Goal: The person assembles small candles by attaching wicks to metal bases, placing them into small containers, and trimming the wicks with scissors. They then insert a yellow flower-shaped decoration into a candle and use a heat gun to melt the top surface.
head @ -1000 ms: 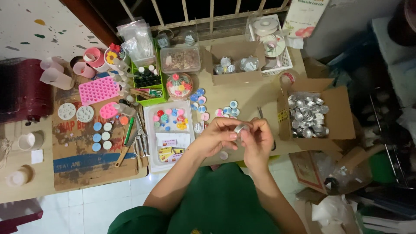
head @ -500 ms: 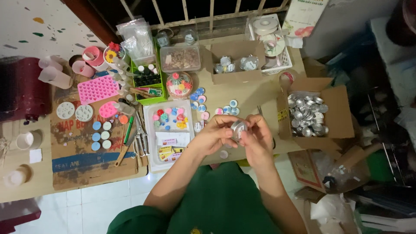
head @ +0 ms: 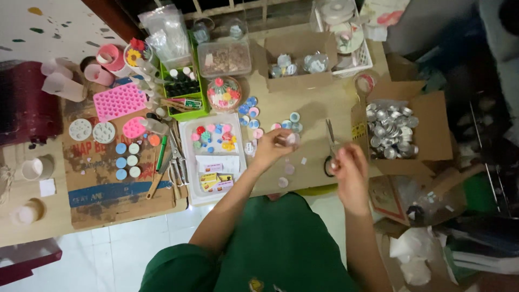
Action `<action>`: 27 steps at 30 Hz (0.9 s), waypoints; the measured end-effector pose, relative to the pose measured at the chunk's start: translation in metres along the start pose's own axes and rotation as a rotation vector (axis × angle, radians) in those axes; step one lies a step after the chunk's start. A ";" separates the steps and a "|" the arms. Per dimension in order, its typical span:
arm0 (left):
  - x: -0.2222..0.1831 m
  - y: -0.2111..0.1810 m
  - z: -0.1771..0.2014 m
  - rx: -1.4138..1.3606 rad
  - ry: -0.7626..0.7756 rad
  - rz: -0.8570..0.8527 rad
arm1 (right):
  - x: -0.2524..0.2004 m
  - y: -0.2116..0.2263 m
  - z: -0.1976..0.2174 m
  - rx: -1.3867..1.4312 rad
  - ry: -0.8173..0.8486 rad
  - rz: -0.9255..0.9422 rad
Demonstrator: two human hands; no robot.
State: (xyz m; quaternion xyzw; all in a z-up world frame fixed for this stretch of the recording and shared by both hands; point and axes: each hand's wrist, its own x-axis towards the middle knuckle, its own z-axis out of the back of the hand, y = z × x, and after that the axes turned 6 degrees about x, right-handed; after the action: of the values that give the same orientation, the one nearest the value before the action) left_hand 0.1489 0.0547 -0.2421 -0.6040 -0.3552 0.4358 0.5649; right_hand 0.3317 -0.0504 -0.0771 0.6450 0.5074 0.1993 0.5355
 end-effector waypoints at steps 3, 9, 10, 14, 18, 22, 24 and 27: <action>0.004 0.069 -0.005 0.696 0.048 0.166 | 0.010 -0.069 0.084 -0.177 -0.217 -0.098; 0.028 0.203 -0.015 1.014 -0.016 0.314 | -0.019 -0.139 0.141 -0.324 -0.376 -0.313; 0.027 0.195 -0.015 1.015 -0.015 0.319 | -0.015 -0.163 0.153 -0.324 -0.375 -0.318; 0.011 0.189 -0.019 0.976 -0.176 0.173 | 0.013 -0.252 0.171 -0.764 -0.104 -0.300; -0.025 0.181 -0.031 1.134 -0.448 0.007 | 0.055 -0.259 0.117 -1.226 0.272 -0.100; -0.059 0.184 -0.019 1.066 -0.338 0.156 | 0.077 -0.242 0.087 -1.199 0.483 -0.076; -0.073 0.171 -0.015 1.035 -0.388 -0.004 | 0.085 -0.256 0.088 -1.297 0.560 -0.032; -0.089 0.176 -0.016 0.945 -0.264 0.047 | 0.094 -0.281 0.100 -1.385 0.557 -0.015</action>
State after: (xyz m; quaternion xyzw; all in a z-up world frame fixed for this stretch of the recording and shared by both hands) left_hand 0.1202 -0.0526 -0.4059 -0.2292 -0.1735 0.6347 0.7173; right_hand 0.3255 -0.0425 -0.3896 0.0823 0.3870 0.6258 0.6722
